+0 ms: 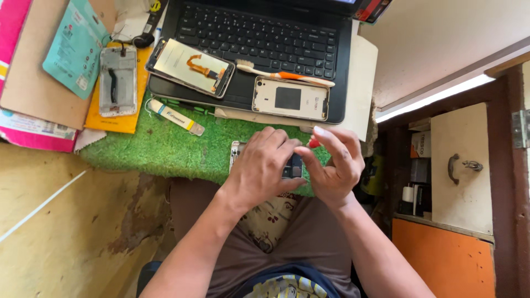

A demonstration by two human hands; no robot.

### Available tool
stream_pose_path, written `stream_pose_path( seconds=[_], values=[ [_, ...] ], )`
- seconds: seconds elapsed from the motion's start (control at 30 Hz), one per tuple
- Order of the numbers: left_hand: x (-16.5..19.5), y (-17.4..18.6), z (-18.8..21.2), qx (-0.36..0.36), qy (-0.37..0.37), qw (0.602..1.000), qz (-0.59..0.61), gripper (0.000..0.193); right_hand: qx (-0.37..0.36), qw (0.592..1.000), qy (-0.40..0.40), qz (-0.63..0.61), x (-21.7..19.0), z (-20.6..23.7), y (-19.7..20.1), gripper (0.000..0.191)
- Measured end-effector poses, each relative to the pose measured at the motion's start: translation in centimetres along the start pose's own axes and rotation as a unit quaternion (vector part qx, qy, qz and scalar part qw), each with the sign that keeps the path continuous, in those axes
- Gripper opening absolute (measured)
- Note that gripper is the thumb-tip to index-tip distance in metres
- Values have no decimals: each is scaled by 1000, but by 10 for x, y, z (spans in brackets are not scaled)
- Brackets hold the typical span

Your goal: The person repairs a smartphone at a workbench. They work on the opened phone body, use a small screwdriver on its internal components, handle the battery and frame, and press parts into place while holding the phone in one hand and working with the other.

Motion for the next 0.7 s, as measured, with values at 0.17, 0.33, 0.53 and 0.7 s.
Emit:
stream_pose_path(
  seconds=[0.17,0.33,0.53,0.7],
  values=[
    [-2,-2,5,9,-3,1000,-2,68,2,998,-40,-41,10,1,3,35],
    [-7,-7,8,5,11,1000,9,66,-120,982,-106,-101,12,-10,-7,31],
    [-3,-5,15,32,-14,999,-10,68,-108,994,-19,-26,2,-23,-6,44],
    [-3,-7,17,40,-14,999,-13,66,-140,986,-56,-68,9,-30,-3,38]
  ],
)
Point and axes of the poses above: each hand's wrist, its own z-axis away from the middle knuckle, its own y-axis out of the back of the hand, x = y × z, the point moved 10 cm from there along -z, towards the middle knuckle, and after that the axes turned 11 degrees about -z, right-handed, at the moved point
